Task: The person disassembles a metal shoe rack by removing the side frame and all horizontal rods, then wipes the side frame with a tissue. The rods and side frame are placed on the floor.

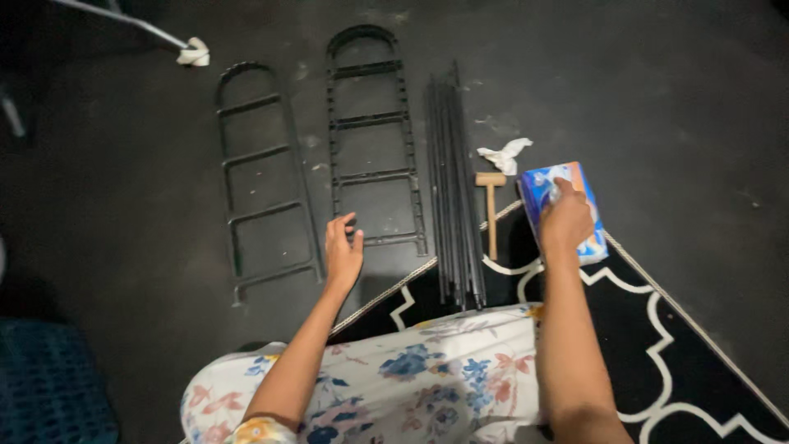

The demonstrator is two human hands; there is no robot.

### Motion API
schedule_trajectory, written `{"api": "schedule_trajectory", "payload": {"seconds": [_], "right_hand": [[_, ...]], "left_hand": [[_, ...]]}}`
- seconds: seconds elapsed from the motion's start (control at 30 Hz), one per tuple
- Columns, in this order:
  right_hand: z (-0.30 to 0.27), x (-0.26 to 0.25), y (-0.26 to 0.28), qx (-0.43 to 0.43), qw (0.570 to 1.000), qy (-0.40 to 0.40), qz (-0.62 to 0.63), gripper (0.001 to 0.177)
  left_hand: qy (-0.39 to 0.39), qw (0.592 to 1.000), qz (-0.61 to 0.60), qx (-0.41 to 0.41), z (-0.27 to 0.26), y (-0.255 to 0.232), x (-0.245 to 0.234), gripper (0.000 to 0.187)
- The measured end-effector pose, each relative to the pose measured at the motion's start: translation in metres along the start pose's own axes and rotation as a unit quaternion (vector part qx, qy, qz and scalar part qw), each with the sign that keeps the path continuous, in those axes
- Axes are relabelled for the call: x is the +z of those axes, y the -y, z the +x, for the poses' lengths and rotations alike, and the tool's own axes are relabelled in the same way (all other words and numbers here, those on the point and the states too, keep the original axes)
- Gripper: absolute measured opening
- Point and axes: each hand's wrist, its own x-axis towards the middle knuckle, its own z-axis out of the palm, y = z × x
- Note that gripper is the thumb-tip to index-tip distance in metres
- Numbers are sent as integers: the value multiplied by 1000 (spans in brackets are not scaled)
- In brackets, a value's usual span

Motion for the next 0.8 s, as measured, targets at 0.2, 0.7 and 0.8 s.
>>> {"api": "schedule_trajectory", "payload": {"seconds": [0.2,0.7,0.8], "right_hand": [[-13,-28,19,-157,963,-179,127,49],[-74,-38,129,-243,897,-11,368,33],[-77,-16,135,-206,899,45,383,25]], "left_hand": [[-45,998,49,-10,22,40,1,42],[57,970,160,-175,93,103,49,62],[44,973,-79,-214,101,107,44,46]]}}
